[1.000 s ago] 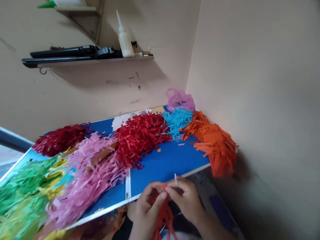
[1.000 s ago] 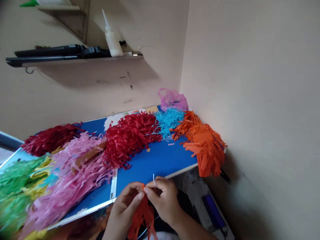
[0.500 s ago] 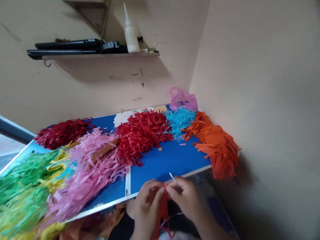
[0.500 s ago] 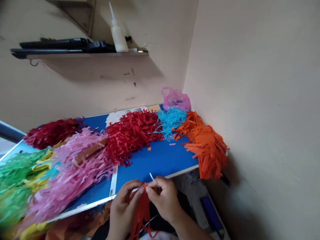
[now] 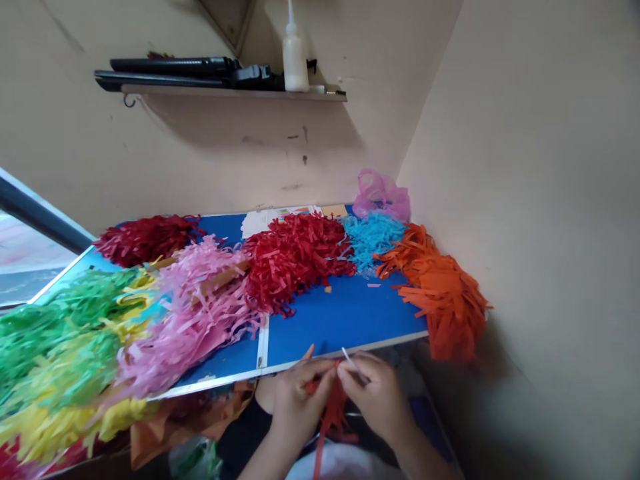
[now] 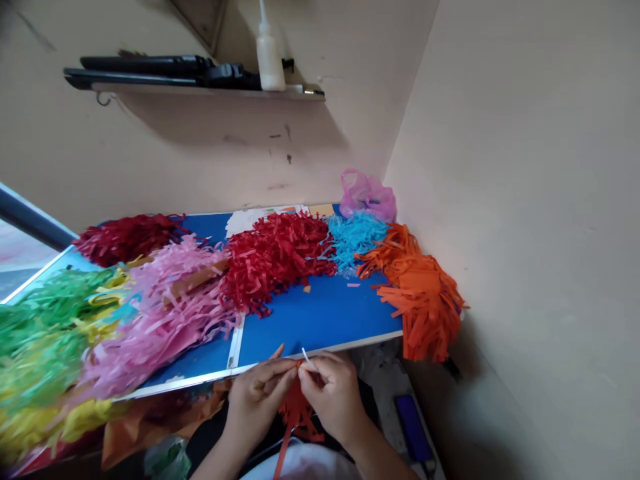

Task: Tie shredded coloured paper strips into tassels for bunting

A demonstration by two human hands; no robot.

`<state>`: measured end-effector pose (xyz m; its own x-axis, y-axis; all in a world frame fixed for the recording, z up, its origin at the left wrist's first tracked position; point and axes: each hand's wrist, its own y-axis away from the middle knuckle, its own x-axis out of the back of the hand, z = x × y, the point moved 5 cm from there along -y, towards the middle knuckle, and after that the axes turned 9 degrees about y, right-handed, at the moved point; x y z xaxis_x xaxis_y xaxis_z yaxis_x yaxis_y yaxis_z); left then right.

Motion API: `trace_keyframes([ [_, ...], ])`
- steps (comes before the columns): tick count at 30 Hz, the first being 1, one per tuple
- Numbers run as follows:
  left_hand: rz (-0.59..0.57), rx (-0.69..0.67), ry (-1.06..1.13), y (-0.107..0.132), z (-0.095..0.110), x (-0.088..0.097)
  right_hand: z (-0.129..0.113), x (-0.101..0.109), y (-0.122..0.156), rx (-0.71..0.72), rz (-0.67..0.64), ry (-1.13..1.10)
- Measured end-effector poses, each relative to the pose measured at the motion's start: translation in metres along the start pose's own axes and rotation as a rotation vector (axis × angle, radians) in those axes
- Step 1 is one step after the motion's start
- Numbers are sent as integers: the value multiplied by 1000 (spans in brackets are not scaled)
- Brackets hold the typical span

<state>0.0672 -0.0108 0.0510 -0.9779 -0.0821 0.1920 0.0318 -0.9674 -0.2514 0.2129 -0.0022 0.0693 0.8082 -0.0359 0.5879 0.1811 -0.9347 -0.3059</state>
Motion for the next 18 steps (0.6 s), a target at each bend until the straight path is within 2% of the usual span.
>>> trace_keyframes([
  [4,135,21,-8,5,2,-3,0,-7,6,48,160,166],
  [8,260,126,141,11,-10,-8,5,-16,13,0,294,153],
  [10,229,216,283,12,-20,-14,9,-21,17,-40,322,106],
  [13,123,302,425,13,-32,-21,18,-27,19,-94,332,43],
  [15,145,253,405,15,-32,-21,25,-29,18,-148,319,0],
  [18,269,72,270,19,-23,-16,36,-29,17,-252,286,-73],
])
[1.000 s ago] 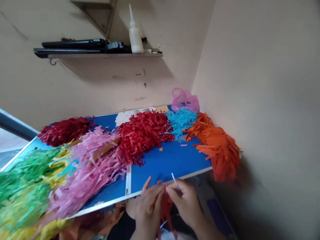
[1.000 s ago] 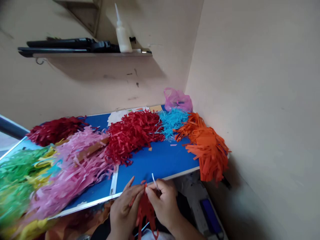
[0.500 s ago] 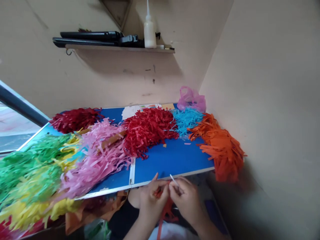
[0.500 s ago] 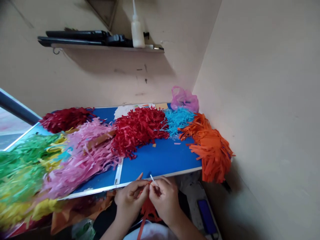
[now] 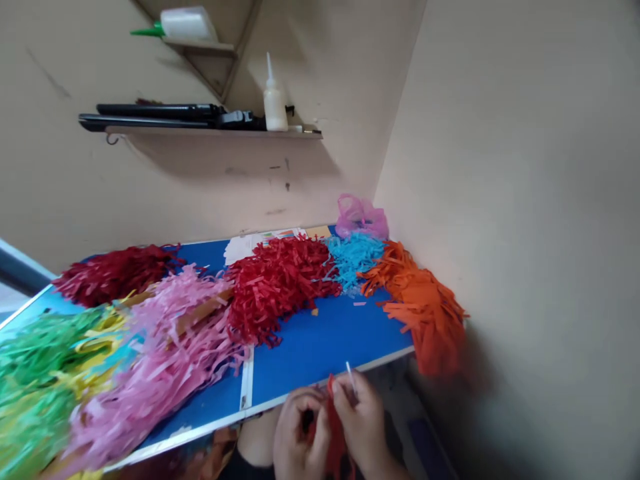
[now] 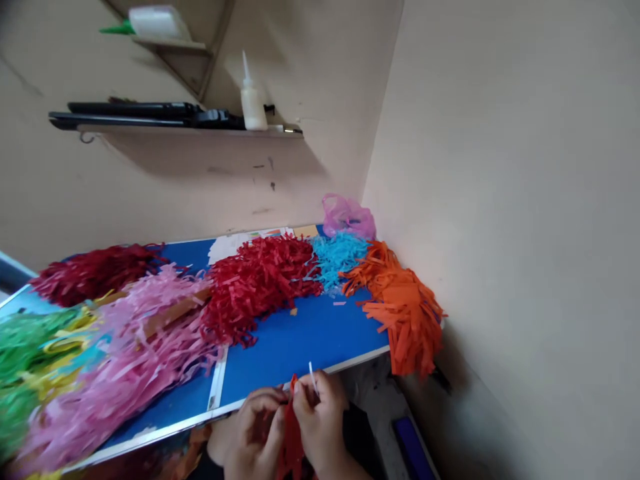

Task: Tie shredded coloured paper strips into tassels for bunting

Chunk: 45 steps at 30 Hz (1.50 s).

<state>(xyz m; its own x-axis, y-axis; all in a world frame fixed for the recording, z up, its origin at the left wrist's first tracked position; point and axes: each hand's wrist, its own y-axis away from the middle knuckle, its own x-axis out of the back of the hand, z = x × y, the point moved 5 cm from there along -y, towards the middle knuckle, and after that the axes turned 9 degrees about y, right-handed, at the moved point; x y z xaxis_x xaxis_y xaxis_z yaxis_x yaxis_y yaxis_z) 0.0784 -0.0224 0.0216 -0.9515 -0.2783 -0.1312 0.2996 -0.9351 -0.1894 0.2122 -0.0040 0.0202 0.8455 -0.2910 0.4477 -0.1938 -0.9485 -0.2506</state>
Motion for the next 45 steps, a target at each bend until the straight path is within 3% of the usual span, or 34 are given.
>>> trace_keyframes([
  [2,10,-19,-27,1,3,-1,2,1,-1,-26,-34,-27],
  [6,-135,87,-85,-4,-2,-4,-3,6,2,35,-10,-19],
  [10,-83,-110,-214,-5,6,2,-1,0,4,-71,-64,-141],
  [12,-49,-123,-204,-3,7,3,3,-6,3,-183,-142,-269],
  [14,-62,18,-127,-3,2,3,4,-8,1,-252,-218,-357],
  [16,-81,284,57,-4,-10,2,4,-4,-2,-261,-296,-362],
  [18,-84,559,299,-2,-19,-1,2,7,-5,-201,-331,-266],
  [20,-75,737,492,-1,-22,-4,-3,19,-7,-91,-358,-133],
  [22,-82,820,597,0,-20,-7,-9,24,-7,-11,-474,-90],
  [26,-120,872,628,2,-14,-12,-13,19,-3,-14,-720,-236],
  [31,-180,842,516,3,-13,-14,-7,6,-5,-47,-790,-344],
  [34,-203,743,423,1,-9,-13,-4,5,-5,-103,-797,-348],
  [39,-254,457,191,-3,-1,-12,-6,22,-7,-61,-699,-143],
  [42,-262,380,86,-3,-6,-13,-7,22,-4,-56,-691,-194],
  [45,-215,287,-65,-3,-9,-14,-2,13,-6,-115,-591,-243],
])
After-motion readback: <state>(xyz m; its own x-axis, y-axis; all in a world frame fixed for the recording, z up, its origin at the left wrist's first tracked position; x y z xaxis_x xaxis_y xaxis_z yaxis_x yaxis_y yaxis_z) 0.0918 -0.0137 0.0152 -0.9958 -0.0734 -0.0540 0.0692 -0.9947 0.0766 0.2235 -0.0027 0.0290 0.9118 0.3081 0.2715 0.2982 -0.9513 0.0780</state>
